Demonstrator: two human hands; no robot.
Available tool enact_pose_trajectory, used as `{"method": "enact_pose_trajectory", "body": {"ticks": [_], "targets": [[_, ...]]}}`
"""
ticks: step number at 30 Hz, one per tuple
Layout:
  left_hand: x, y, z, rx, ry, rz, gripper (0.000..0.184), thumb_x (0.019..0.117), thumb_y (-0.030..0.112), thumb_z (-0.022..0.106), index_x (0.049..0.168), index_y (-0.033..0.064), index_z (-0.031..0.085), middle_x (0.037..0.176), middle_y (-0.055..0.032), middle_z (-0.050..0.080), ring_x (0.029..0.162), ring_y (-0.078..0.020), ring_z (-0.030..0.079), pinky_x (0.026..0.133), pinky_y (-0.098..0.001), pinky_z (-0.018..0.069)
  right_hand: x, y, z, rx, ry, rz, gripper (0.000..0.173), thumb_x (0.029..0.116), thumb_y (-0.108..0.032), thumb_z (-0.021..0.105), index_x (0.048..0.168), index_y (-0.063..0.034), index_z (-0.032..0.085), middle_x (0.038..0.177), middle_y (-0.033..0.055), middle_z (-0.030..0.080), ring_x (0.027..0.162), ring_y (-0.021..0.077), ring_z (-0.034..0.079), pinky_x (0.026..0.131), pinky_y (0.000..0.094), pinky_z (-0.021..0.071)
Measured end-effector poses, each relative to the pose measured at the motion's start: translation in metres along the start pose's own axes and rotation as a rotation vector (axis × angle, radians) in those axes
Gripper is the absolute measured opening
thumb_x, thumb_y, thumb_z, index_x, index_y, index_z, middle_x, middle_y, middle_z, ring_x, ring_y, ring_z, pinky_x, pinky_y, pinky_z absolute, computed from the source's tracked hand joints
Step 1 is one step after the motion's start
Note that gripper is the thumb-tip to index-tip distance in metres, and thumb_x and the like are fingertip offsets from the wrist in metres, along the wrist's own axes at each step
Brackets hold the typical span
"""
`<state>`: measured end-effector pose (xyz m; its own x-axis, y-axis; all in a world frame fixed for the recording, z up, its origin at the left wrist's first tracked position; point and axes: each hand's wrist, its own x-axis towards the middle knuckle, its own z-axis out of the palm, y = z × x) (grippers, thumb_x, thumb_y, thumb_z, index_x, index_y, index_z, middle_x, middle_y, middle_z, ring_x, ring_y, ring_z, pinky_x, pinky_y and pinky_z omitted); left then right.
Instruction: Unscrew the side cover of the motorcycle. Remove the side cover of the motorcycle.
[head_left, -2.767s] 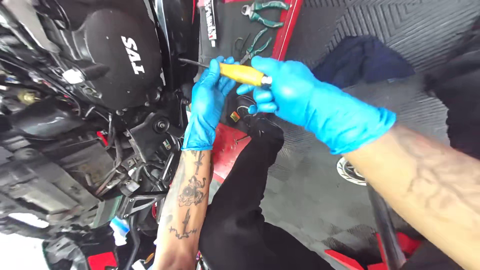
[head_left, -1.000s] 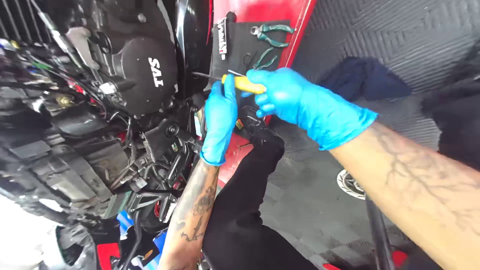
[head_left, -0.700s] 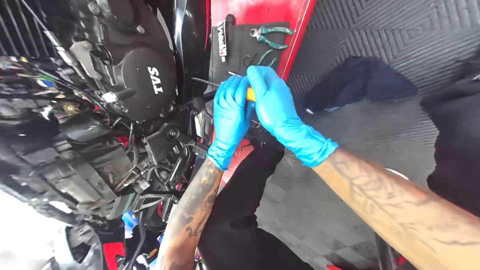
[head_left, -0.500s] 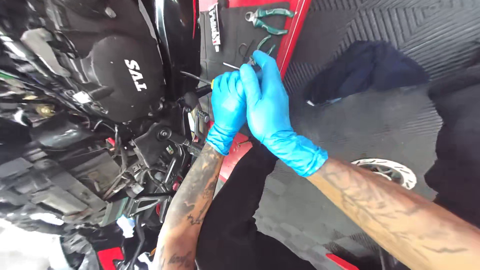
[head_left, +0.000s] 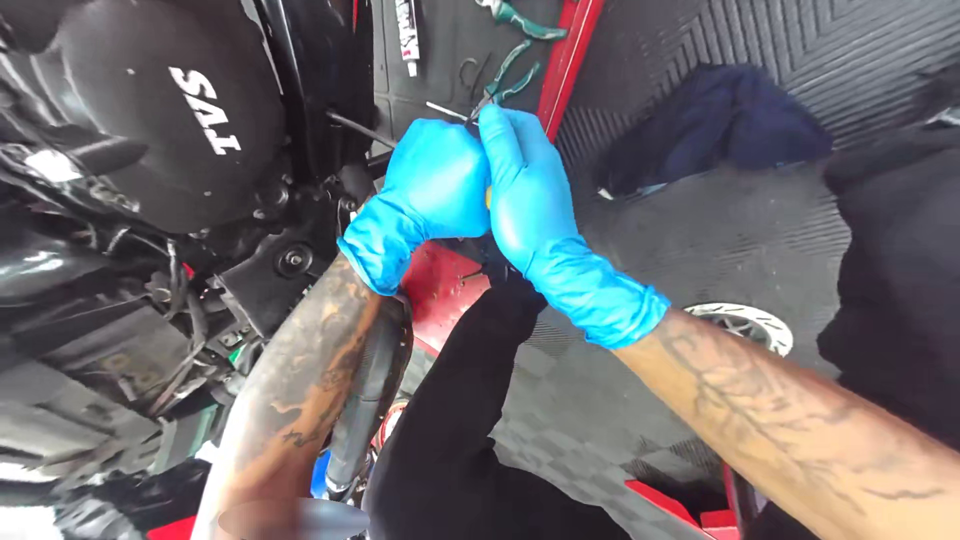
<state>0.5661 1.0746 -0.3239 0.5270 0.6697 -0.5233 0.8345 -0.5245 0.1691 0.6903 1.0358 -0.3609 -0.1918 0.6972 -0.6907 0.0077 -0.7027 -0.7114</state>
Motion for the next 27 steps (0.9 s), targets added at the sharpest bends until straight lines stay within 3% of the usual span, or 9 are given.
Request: {"method": "enact_pose_trajectory", "body": {"ticks": [2,5,7,10,14,16,20,24,27], "targets": [[-0.003,0.013,-0.002,0.018,0.058,-0.113,0.036,0.0818,0.038,0.067,0.087,0.0026,0.071,0.081,-0.0171,0.072,0.079,-0.0367,0.072,0.069,-0.0571,0.0523,0.002,-0.002,-0.002,0.01,0.016,-0.045,0.051,0.1072,-0.05,0.039,0.139,-0.0155,0.058,0.113,0.004,0.07,0.106,0.0165,0.066,0.091,0.0467,0.0515],[-0.023,0.036,0.026,0.079,0.433,-0.259,0.033,0.0902,0.02,0.068,0.113,-0.0041,0.069,0.109,-0.0239,0.07,0.108,-0.0394,0.066,0.097,-0.0494,0.0507,0.002,-0.005,0.003,0.029,0.054,-0.145,0.051,0.1061,-0.049,0.043,0.141,-0.014,0.057,0.119,0.0054,0.067,0.109,0.0153,0.065,0.093,0.0425,0.0528],[-0.026,0.026,0.063,0.119,0.681,-0.269,0.028,0.0937,0.017,0.064,0.112,-0.0035,0.069,0.11,-0.0221,0.07,0.113,-0.0363,0.064,0.103,-0.0465,0.047,-0.003,-0.006,0.009,0.049,0.089,-0.242,0.05,0.106,-0.045,0.047,0.14,-0.0107,0.059,0.121,0.0084,0.064,0.111,0.0164,0.063,0.097,0.0378,0.0524],[-0.018,-0.01,0.119,0.088,0.876,-0.263,0.026,0.0954,0.028,0.065,0.107,0.0075,0.076,0.105,-0.0097,0.073,0.104,-0.0238,0.067,0.098,-0.0405,0.0497,-0.003,0.001,0.014,0.022,0.19,-0.372,0.044,0.1043,-0.039,0.051,0.132,-0.0085,0.066,0.116,0.0101,0.064,0.112,0.0222,0.059,0.1,0.0398,0.0457],[-0.007,-0.029,0.117,-0.018,0.975,-0.139,0.03,0.0871,0.039,0.072,0.089,0.0099,0.077,0.079,-0.0035,0.067,0.076,-0.0159,0.062,0.071,-0.0339,0.0484,0.003,-0.001,0.017,0.077,0.256,-0.524,0.035,0.1032,-0.03,0.054,0.123,-0.0071,0.072,0.112,0.0084,0.067,0.109,0.021,0.06,0.098,0.0389,0.0456],[-0.006,-0.015,0.084,-0.062,0.963,-0.047,0.033,0.0884,0.036,0.069,0.081,0.0039,0.073,0.072,-0.0092,0.067,0.069,-0.0184,0.064,0.065,-0.035,0.0491,0.003,-0.003,0.018,0.147,0.219,-0.524,0.031,0.1035,-0.026,0.053,0.117,-0.0069,0.073,0.109,0.0064,0.069,0.109,0.0163,0.063,0.099,0.0362,0.0478],[-0.007,-0.008,0.054,-0.066,0.906,0.046,0.044,0.0862,0.042,0.066,0.074,0.0003,0.069,0.064,-0.0121,0.065,0.058,-0.0182,0.061,0.055,-0.0339,0.0458,0.001,-0.006,0.016,0.212,0.106,-0.388,0.027,0.1045,-0.026,0.052,0.11,-0.0119,0.075,0.102,-0.0001,0.07,0.097,0.0069,0.066,0.085,0.0287,0.0544],[-0.01,-0.006,0.025,-0.051,0.527,0.089,0.04,0.0798,0.044,0.065,0.065,0.0073,0.063,0.06,-0.011,0.064,0.054,-0.0248,0.065,0.047,-0.0436,0.0424,0.003,-0.007,0.012,0.348,0.032,-0.143,0.027,0.1056,-0.025,0.051,0.1,-0.0134,0.074,0.088,-0.0036,0.07,0.085,0.0047,0.067,0.076,0.0294,0.0553],[-0.012,0.001,0.013,-0.034,0.345,0.014,0.031,0.0747,0.039,0.069,0.069,0.009,0.066,0.066,-0.0098,0.067,0.062,-0.0272,0.068,0.053,-0.0481,0.0459,0.003,-0.007,0.011,0.359,0.025,-0.072,0.029,0.1056,-0.029,0.05,0.097,-0.0152,0.073,0.089,-0.0036,0.071,0.087,0.0056,0.067,0.077,0.0312,0.0549]]}}
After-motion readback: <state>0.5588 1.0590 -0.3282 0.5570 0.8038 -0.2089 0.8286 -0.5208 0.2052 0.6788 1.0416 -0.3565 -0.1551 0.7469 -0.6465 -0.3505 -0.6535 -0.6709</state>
